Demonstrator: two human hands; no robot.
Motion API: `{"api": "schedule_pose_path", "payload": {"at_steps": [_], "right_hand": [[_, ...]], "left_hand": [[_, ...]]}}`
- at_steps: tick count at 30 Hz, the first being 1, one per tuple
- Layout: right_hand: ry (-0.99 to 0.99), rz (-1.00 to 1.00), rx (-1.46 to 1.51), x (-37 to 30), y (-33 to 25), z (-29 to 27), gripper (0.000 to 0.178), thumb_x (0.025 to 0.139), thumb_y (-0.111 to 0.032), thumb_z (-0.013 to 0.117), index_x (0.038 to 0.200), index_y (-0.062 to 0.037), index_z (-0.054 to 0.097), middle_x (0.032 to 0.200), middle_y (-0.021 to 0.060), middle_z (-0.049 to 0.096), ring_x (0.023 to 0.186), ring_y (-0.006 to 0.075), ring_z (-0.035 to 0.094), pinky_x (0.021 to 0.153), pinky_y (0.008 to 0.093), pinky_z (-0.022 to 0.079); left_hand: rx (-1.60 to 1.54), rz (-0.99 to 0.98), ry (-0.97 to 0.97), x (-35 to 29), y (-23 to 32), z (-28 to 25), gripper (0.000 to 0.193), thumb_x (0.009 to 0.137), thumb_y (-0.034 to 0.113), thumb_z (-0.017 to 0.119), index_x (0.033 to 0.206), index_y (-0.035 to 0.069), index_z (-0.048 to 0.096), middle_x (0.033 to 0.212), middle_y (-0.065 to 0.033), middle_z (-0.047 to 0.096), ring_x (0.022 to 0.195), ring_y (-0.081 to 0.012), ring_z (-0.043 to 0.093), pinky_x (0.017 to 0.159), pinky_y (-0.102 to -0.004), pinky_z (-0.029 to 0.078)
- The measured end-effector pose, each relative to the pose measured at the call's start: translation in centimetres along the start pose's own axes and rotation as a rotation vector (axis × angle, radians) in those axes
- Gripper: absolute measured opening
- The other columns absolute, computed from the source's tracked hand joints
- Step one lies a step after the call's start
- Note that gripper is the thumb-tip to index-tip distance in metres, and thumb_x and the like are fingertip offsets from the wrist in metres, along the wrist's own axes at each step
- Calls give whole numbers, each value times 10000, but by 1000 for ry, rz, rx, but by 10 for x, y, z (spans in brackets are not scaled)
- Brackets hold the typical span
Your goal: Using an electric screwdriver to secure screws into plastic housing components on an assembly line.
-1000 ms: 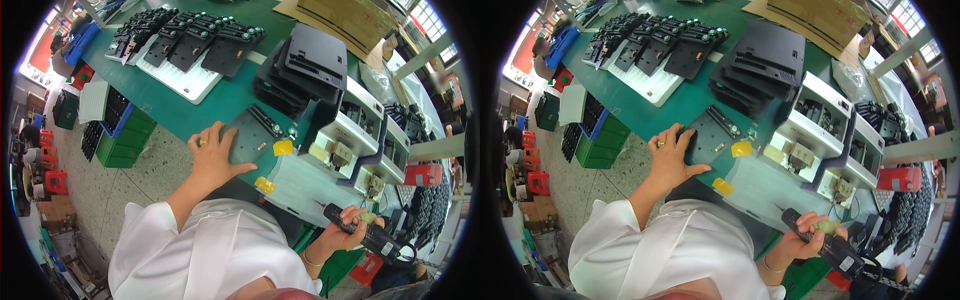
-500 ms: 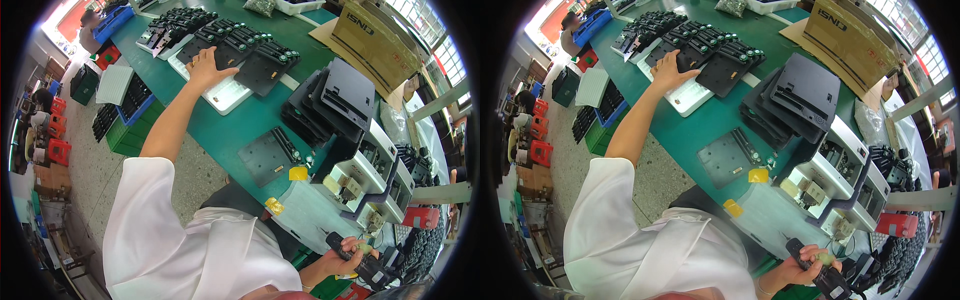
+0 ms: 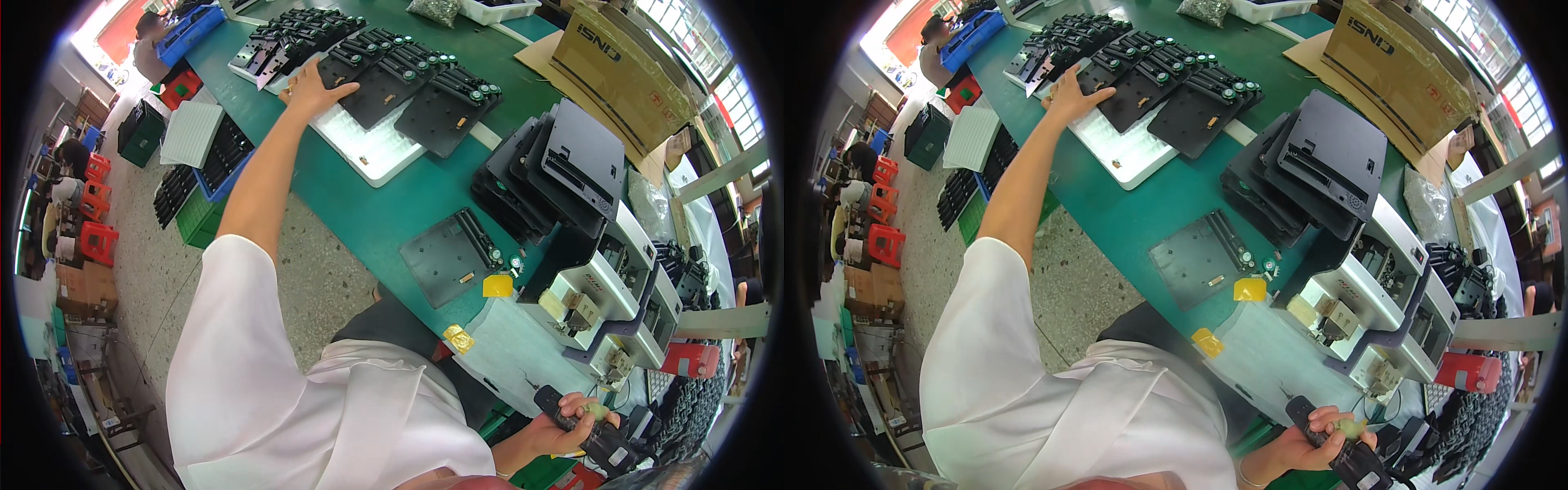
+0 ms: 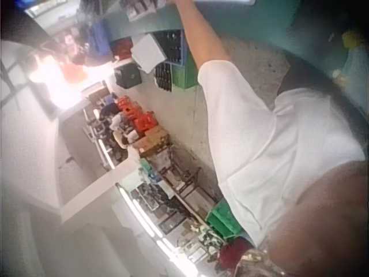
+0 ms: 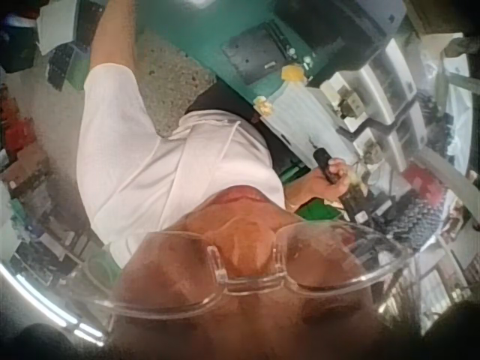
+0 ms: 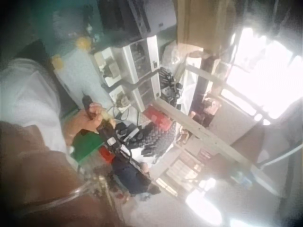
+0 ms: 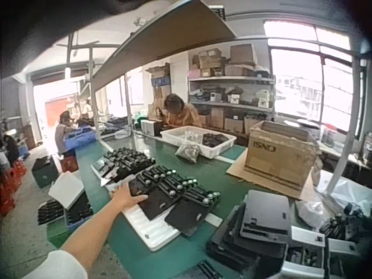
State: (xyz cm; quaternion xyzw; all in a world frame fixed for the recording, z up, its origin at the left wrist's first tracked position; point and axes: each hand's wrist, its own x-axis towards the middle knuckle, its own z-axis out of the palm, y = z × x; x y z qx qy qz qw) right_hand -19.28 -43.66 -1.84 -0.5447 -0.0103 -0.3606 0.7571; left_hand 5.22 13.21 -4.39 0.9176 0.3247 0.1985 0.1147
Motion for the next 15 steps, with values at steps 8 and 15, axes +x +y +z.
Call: {"api": "schedule_pose_path", "payload": {"at_steps": [8, 15], "right_hand": [[3, -9, 65, 4, -5, 0, 301, 885, -99, 536, 1160, -108, 415, 703, 0, 400, 596, 100, 432, 569, 284, 388], [-150, -99, 240, 42, -7, 29, 349, 885, -120, 499, 1221, -123, 405, 763, 41, 496, 607, 160, 483, 555, 337, 428]], "left_hand": [[11, 160, -164, 20, -42, 15, 1095, 598, 677, 774, 1455, 140, 354, 1393, -173, 484, 1286, -364, 453, 1050, -522, 342], [-6, 251, -8, 45, -49, -9, 1073, 644, 589, 816, 1412, -1, 353, 1180, -204, 617, 1075, -267, 604, 935, -353, 450]]}}
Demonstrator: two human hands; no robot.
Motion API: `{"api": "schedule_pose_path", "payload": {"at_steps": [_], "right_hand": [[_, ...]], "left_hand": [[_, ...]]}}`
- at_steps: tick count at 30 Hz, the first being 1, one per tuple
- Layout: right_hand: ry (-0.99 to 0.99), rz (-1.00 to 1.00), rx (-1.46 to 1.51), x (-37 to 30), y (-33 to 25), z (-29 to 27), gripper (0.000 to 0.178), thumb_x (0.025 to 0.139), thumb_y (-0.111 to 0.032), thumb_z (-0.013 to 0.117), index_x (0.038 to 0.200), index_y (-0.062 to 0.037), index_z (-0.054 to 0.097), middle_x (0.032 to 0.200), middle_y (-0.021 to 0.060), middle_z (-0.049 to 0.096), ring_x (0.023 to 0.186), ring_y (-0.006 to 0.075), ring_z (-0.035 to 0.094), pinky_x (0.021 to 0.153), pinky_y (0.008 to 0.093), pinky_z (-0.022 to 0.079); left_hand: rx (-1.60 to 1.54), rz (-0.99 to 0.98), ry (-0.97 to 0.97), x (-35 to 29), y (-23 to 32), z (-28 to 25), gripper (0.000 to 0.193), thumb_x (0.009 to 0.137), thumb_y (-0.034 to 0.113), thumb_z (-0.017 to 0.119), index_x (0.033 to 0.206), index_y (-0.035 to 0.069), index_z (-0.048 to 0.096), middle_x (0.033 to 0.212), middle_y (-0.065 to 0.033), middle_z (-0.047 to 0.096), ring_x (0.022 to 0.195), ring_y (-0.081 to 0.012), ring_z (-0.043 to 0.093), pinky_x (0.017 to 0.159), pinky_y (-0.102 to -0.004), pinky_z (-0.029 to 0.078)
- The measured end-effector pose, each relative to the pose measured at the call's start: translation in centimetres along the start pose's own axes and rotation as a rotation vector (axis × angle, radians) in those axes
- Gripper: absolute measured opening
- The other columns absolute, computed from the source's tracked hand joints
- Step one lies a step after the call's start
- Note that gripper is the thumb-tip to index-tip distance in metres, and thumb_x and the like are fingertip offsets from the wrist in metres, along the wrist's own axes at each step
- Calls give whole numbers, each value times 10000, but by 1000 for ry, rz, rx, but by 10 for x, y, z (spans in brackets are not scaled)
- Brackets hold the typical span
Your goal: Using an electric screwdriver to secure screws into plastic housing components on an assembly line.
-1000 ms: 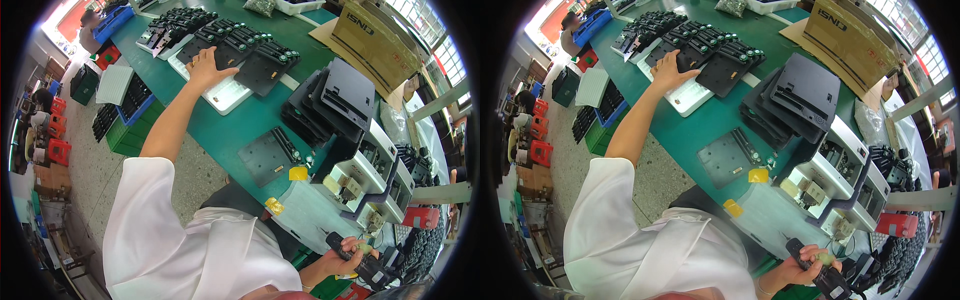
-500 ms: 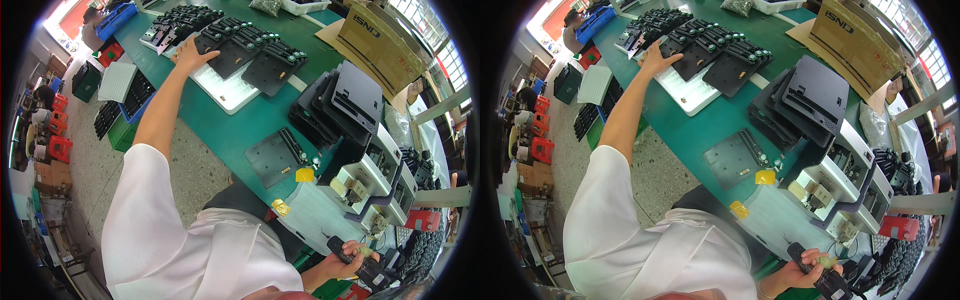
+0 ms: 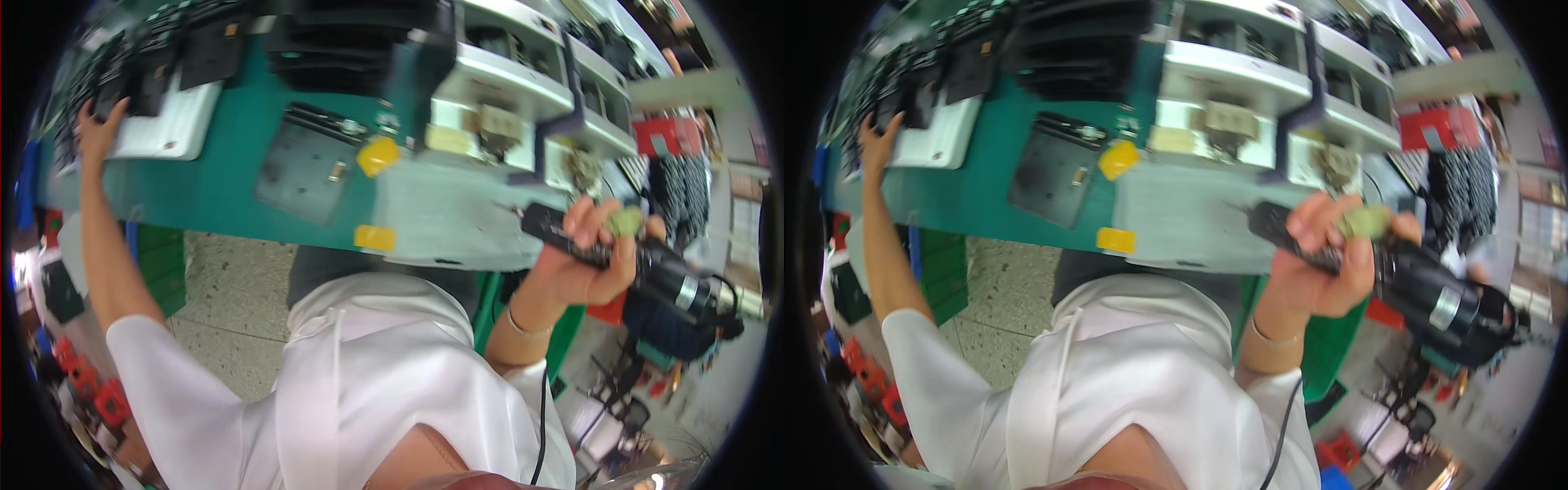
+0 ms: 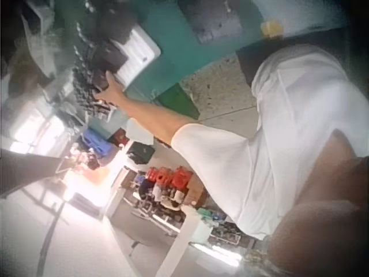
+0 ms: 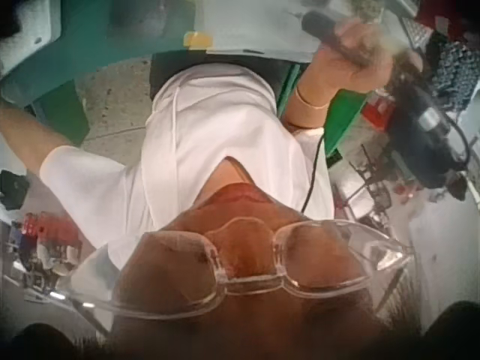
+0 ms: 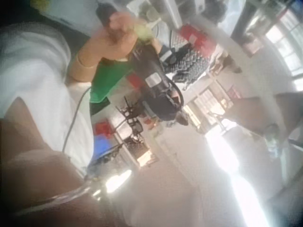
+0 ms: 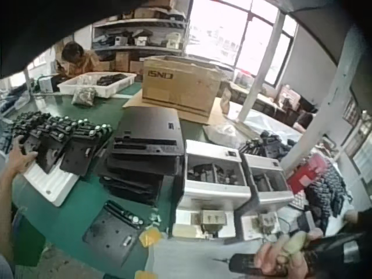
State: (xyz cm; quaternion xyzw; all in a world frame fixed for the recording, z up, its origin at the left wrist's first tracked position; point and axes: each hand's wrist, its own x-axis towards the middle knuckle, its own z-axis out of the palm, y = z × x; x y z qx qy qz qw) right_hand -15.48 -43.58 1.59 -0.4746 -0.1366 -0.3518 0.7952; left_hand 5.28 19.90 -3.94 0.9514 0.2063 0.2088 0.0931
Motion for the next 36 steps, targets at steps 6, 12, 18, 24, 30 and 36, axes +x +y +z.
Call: {"api": "schedule_pose_path", "payload": {"at_steps": [6, 12, 18, 24, 30, 36], "right_hand": [[-88, -69, 18, 21, 18, 13, 404, 873, -111, 495, 1260, -151, 384, 755, 69, 529, 566, 192, 511, 537, 383, 479], [-102, -126, -63, 34, 26, 16, 338, 863, -101, 502, 1160, -85, 340, 630, 110, 521, 504, 217, 521, 510, 386, 504], [-85, -170, -94, 38, 40, 14, 419, 835, -57, 549, 1183, -40, 315, 571, 137, 517, 466, 225, 519, 498, 376, 514], [-113, -134, -171, 40, 34, 23, 460, 831, -32, 564, 1210, -27, 304, 569, 135, 524, 468, 210, 527, 491, 365, 513], [-531, -36, -204, 69, 37, 22, 101, 874, 2, 496, 961, 51, 513, 666, 139, 568, 517, 225, 541, 510, 401, 477], [-205, 129, -267, 61, 36, 53, 347, 842, 42, 581, 1157, 17, 439, 645, 77, 554, 469, 143, 531, 462, 285, 473]], "left_hand": [[-38, 184, -20, 17, -30, 0, 914, 731, 412, 828, 1397, -24, 380, 1187, -174, 563, 1064, -241, 580, 902, -327, 463], [-204, 516, 51, -127, 79, -60, 897, 732, 340, 822, 1440, 63, 345, 1300, -184, 496, 1210, -268, 495, 1043, -383, 374], [-521, 579, -259, -264, 181, -90, 1086, 569, 424, 889, 1425, 42, 342, 1363, -165, 460, 1272, -307, 442, 1091, -403, 334], [-582, 689, -519, -326, 234, -103, 1053, 419, 296, 904, 1351, 114, 449, 1365, -167, 439, 1222, -322, 428, 1050, -435, 221], [-668, 833, -643, -358, 279, -73, 1035, 422, 215, 898, 1353, 193, 446, 1318, -177, 414, 1204, -357, 435, 1004, -495, 284], [-606, 925, -632, -359, 306, -42, 990, 479, 213, 892, 1356, 169, 436, 1305, -187, 407, 1241, -354, 418, 1041, -491, 298]]}}
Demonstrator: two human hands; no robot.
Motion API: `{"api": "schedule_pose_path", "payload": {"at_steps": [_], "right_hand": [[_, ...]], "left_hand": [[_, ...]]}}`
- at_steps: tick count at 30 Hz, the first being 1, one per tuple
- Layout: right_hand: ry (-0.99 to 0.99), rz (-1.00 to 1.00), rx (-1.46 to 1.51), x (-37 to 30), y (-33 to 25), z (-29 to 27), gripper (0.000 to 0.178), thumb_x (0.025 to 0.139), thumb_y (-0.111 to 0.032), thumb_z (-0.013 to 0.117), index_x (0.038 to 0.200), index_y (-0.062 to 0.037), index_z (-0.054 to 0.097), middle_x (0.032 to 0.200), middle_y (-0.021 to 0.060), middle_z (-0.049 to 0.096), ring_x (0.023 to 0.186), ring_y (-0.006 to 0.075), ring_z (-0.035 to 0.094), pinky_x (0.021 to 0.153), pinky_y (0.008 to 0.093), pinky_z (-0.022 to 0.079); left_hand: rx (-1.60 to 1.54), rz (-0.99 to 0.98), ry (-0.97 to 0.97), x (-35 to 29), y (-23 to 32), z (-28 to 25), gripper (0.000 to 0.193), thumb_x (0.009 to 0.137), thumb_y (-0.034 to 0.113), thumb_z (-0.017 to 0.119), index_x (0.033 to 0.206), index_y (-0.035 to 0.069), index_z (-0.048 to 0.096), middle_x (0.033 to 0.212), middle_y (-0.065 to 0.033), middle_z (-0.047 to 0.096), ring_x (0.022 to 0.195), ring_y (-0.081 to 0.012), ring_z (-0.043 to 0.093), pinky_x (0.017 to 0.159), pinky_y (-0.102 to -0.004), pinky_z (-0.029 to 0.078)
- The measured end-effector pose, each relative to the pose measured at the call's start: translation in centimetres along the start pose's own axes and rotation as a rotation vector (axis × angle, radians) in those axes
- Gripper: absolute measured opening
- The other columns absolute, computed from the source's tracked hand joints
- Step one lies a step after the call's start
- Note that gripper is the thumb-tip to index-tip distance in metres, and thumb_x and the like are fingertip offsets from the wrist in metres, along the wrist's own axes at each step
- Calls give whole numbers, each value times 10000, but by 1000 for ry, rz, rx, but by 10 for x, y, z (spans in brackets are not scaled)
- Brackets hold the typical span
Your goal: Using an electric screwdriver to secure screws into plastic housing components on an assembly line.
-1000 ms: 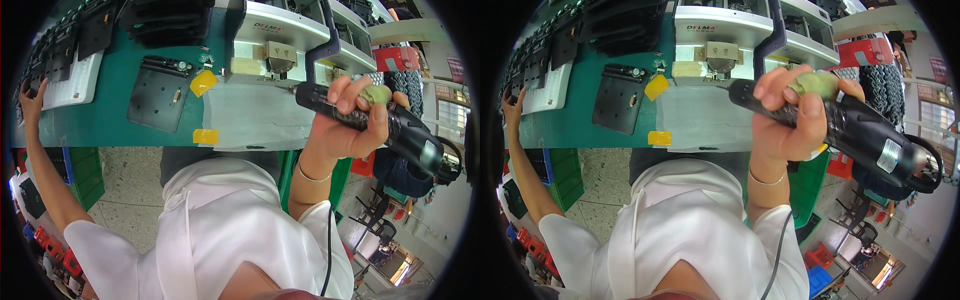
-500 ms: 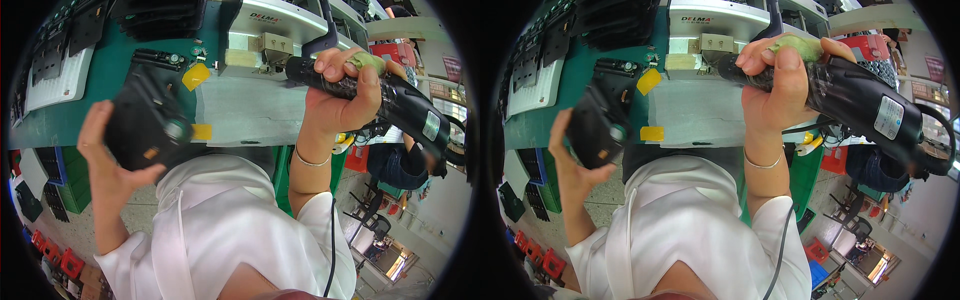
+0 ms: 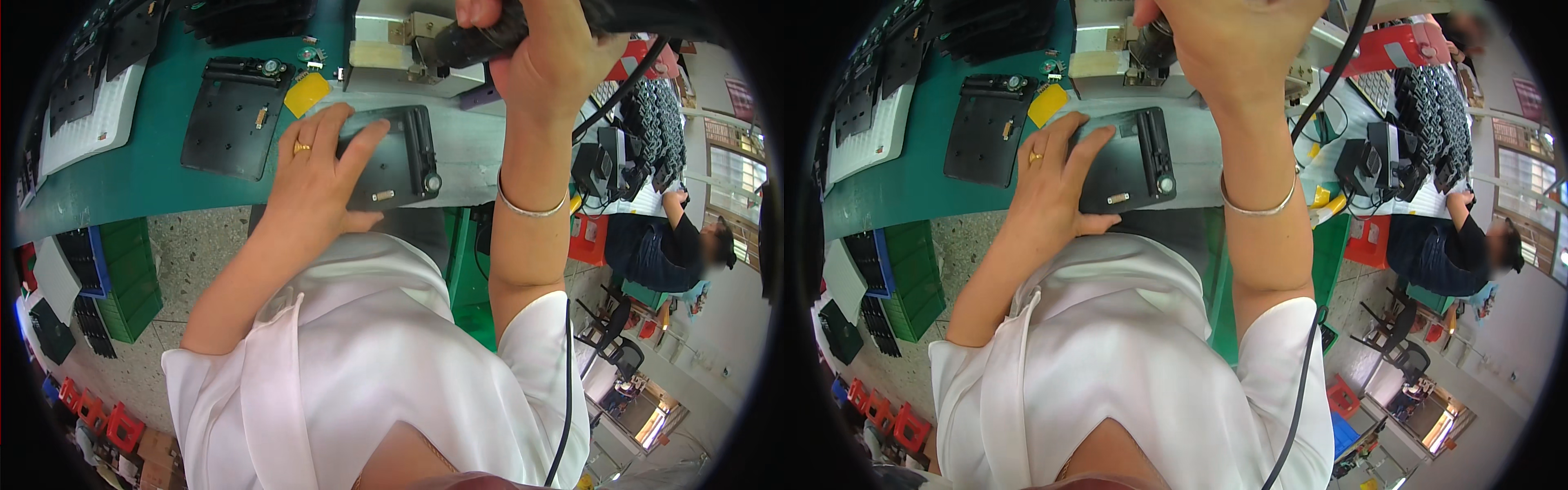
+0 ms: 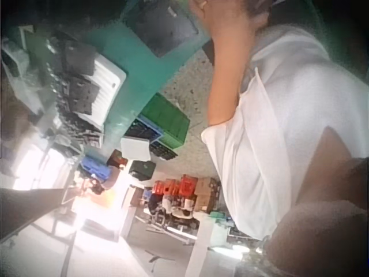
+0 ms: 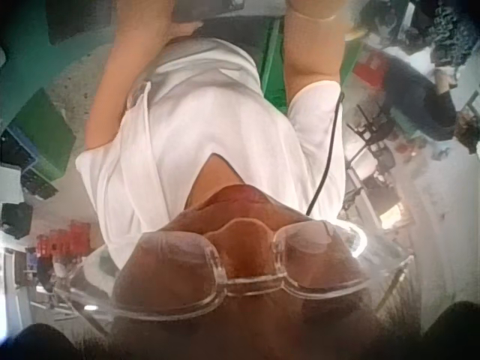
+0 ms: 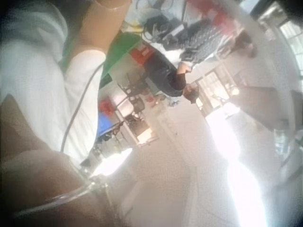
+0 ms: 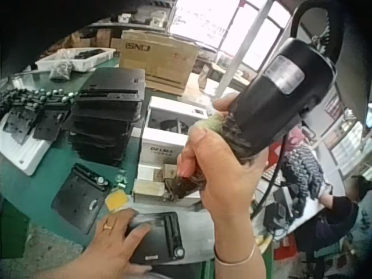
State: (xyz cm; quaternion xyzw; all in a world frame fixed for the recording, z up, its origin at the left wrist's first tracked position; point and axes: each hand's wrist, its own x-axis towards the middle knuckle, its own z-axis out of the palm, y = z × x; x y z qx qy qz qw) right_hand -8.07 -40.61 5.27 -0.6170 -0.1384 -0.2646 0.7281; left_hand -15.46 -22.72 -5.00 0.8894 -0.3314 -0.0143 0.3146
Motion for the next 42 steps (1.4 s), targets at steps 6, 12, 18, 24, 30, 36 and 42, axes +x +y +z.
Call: {"api": "schedule_pose_path", "payload": {"at_steps": [6, 12, 18, 24, 30, 36, 42], "right_hand": [[82, 9, 64, -24, -13, -5, 352, 842, 57, 568, 1159, 26, 419, 645, 82, 547, 470, 141, 532, 457, 275, 467], [-150, -56, 61, -69, -25, -59, 344, 863, -70, 455, 1206, -76, 479, 727, 83, 543, 534, 178, 483, 486, 349, 417], [-78, -23, 104, -93, -22, -59, 410, 856, -80, 460, 1266, -92, 458, 741, 72, 525, 524, 175, 458, 465, 346, 415], [-69, 1, 37, -98, -15, -61, 404, 858, -69, 480, 1256, -74, 415, 757, 84, 538, 525, 186, 477, 464, 369, 435], [91, 12, 132, -99, -12, -49, 438, 835, -14, 653, 1162, -77, 368, 654, 97, 519, 477, 182, 512, 447, 334, 474], [102, 33, 100, -98, -10, -44, 456, 832, -9, 661, 1168, -84, 363, 630, 99, 522, 473, 182, 516, 454, 331, 475], [-42, -54, -87, -107, -6, -45, 346, 862, -42, 554, 1153, -136, 391, 708, 100, 520, 476, 175, 464, 433, 373, 452]], "left_hand": [[-7, 4, -4, 2, -3, 1, 951, 523, 189, 881, 1361, 163, 434, 1334, -161, 414, 1270, -361, 399, 1061, -485, 309], [-34, 69, 52, -6, 5, 3, 736, 547, 213, 868, 1225, 180, 585, 1309, -124, 469, 1263, -348, 418, 1018, -463, 344], [-67, 314, 180, -5, 22, 31, 509, 591, 312, 805, 1078, 224, 690, 1121, -71, 535, 1085, -271, 492, 942, -442, 359], [149, 265, 258, -2, 20, 48, 518, 578, 318, 795, 1082, 272, 680, 1117, -34, 528, 1079, -226, 490, 967, -461, 327], [211, 306, 343, -1, 14, 54, 521, 535, 288, 808, 1037, 335, 673, 1113, -2, 528, 1081, -205, 495, 980, -461, 317], [196, 302, 361, 0, 11, 56, 514, 523, 268, 810, 1016, 333, 677, 1121, 2, 526, 1087, -198, 494, 991, -463, 309], [127, 262, 334, 1, 17, 50, 398, 619, 182, 719, 995, 275, 630, 1085, 23, 550, 1082, -164, 496, 1001, -454, 310]]}}
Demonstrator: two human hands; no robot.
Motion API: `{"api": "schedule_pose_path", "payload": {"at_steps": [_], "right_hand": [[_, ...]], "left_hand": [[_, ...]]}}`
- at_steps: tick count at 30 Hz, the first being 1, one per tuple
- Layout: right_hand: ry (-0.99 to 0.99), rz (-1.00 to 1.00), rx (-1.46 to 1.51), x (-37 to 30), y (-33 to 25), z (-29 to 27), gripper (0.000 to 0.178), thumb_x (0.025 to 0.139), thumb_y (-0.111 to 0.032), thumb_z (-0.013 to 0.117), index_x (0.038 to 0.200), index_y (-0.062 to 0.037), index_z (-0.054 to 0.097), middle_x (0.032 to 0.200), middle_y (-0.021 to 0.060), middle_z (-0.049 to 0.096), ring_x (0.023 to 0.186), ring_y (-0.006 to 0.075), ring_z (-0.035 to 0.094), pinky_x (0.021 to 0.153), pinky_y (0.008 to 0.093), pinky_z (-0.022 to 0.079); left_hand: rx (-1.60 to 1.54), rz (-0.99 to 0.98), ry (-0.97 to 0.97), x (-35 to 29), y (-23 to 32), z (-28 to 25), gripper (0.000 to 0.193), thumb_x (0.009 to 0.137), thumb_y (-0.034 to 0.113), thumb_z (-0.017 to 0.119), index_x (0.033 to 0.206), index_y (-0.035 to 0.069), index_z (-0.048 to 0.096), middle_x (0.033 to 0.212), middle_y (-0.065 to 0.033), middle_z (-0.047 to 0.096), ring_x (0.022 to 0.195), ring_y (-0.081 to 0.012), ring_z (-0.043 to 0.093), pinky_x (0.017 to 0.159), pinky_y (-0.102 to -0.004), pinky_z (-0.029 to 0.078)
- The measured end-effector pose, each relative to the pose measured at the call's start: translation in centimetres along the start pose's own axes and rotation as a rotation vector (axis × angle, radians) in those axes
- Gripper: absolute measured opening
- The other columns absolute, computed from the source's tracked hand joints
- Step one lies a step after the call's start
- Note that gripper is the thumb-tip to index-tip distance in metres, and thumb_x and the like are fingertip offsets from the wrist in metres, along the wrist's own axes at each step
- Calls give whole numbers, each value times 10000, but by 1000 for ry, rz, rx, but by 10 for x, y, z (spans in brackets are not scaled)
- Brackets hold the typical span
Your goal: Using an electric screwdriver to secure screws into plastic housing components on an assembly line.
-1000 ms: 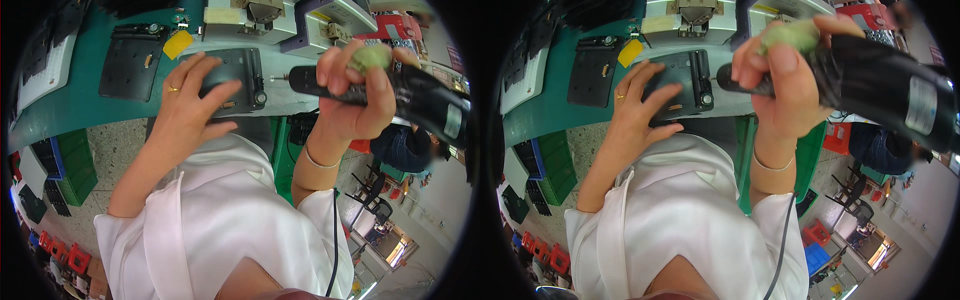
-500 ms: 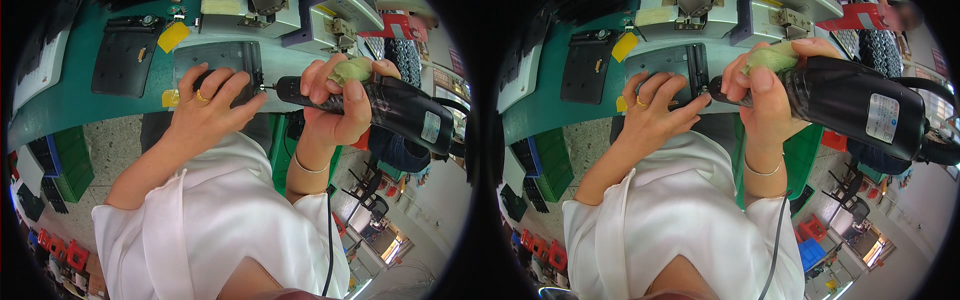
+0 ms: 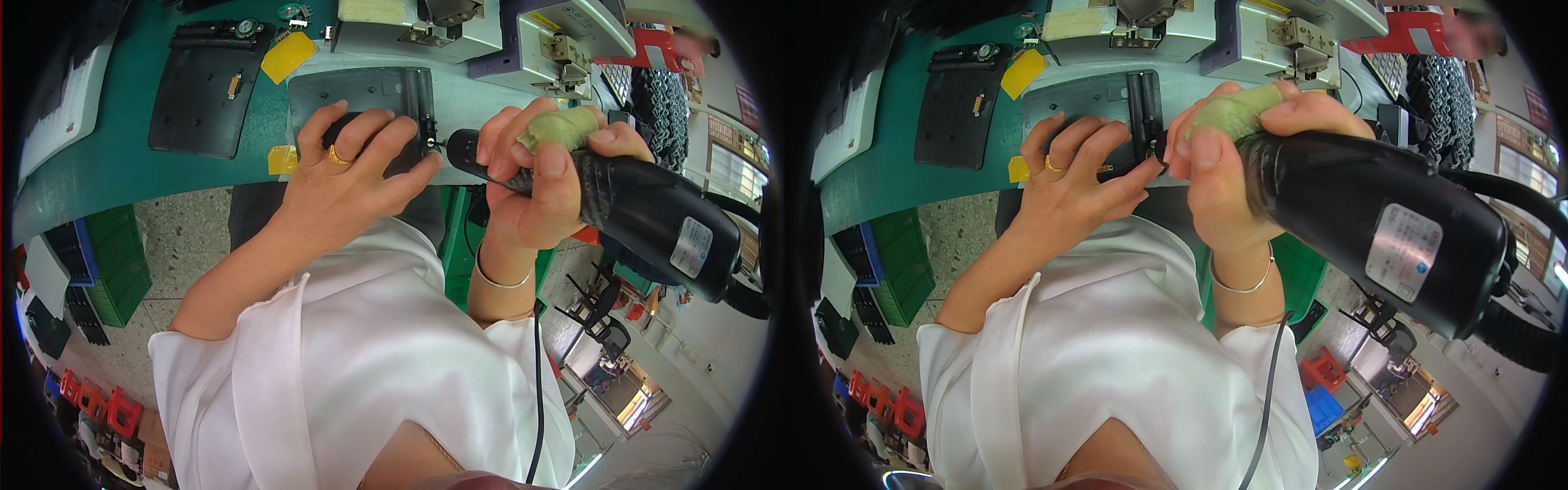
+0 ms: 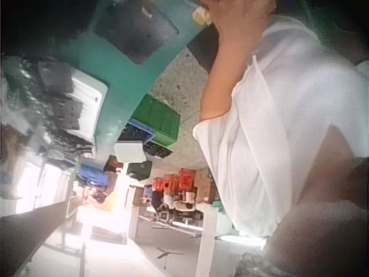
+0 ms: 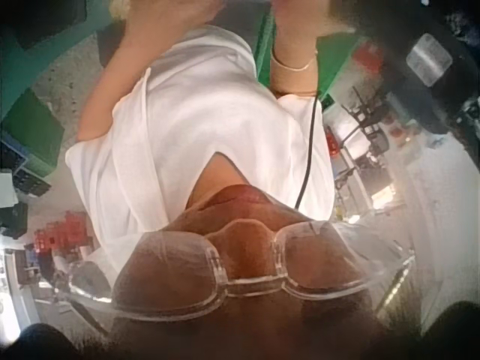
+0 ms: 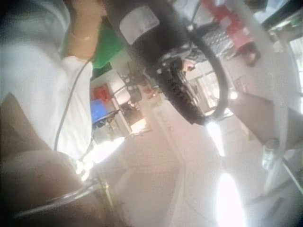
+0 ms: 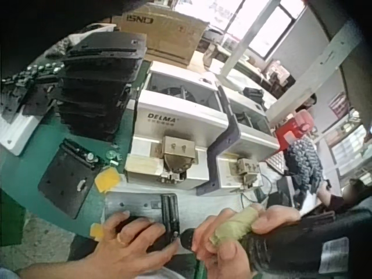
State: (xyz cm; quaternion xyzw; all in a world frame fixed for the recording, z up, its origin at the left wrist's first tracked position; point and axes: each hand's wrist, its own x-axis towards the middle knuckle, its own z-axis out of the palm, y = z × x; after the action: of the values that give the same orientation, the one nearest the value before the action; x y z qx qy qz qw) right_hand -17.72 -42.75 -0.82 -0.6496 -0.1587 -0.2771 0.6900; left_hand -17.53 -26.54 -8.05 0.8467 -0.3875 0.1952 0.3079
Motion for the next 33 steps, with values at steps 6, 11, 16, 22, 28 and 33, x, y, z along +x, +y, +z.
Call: {"api": "schedule_pose_path", "payload": {"at_steps": [6, 11, 16, 22, 28, 33], "right_hand": [[16, -30, -30, -1, 2, 5, 352, 855, -44, 611, 1108, -135, 383, 690, 99, 513, 446, 167, 453, 417, 352, 447], [143, 70, 218, 16, 0, 0, 468, 807, 19, 633, 1178, -94, 370, 632, 90, 514, 468, 188, 514, 450, 327, 483], [191, -143, 310, 50, -4, -2, 400, 862, -86, 512, 1233, -120, 365, 714, 95, 532, 493, 205, 503, 488, 382, 495], [120, -210, 247, 77, 4, 9, 438, 860, -96, 535, 1229, -80, 299, 656, 115, 541, 491, 216, 538, 513, 389, 521], [156, -196, 97, 82, 17, 14, 483, 830, -71, 584, 1203, -23, 281, 561, 117, 534, 448, 197, 531, 489, 324, 500], [169, -183, 99, 84, 20, 17, 486, 828, -57, 572, 1214, -20, 279, 544, 119, 529, 448, 196, 531, 499, 321, 503]], "left_hand": [[-42, -10, 13, 3, 3, -3, 393, 608, 190, 745, 975, 254, 621, 1075, 15, 556, 1062, -170, 507, 1007, -468, 295], [-114, -51, -44, 11, 5, -6, 353, 594, 249, 799, 917, 230, 659, 1050, 14, 556, 1037, -181, 504, 1007, -488, 258], [-159, -81, -34, 19, 2, 1, 243, 645, 250, 804, 862, 217, 699, 1023, 19, 558, 1007, -196, 503, 973, -478, 275], [-213, -111, -75, 23, 2, -1, 195, 673, 196, 784, 847, 195, 695, 1043, 5, 561, 1026, -231, 498, 967, -494, 273], [-254, -96, -36, 24, 0, 2, 96, 647, 115, 676, 717, 151, 619, 1067, 8, 551, 1050, -206, 491, 992, -523, 244], [-212, -57, -117, 25, -2, -1, 161, 667, 146, 755, 809, 173, 684, 1105, -12, 563, 1049, -239, 486, 975, -527, 273]]}}
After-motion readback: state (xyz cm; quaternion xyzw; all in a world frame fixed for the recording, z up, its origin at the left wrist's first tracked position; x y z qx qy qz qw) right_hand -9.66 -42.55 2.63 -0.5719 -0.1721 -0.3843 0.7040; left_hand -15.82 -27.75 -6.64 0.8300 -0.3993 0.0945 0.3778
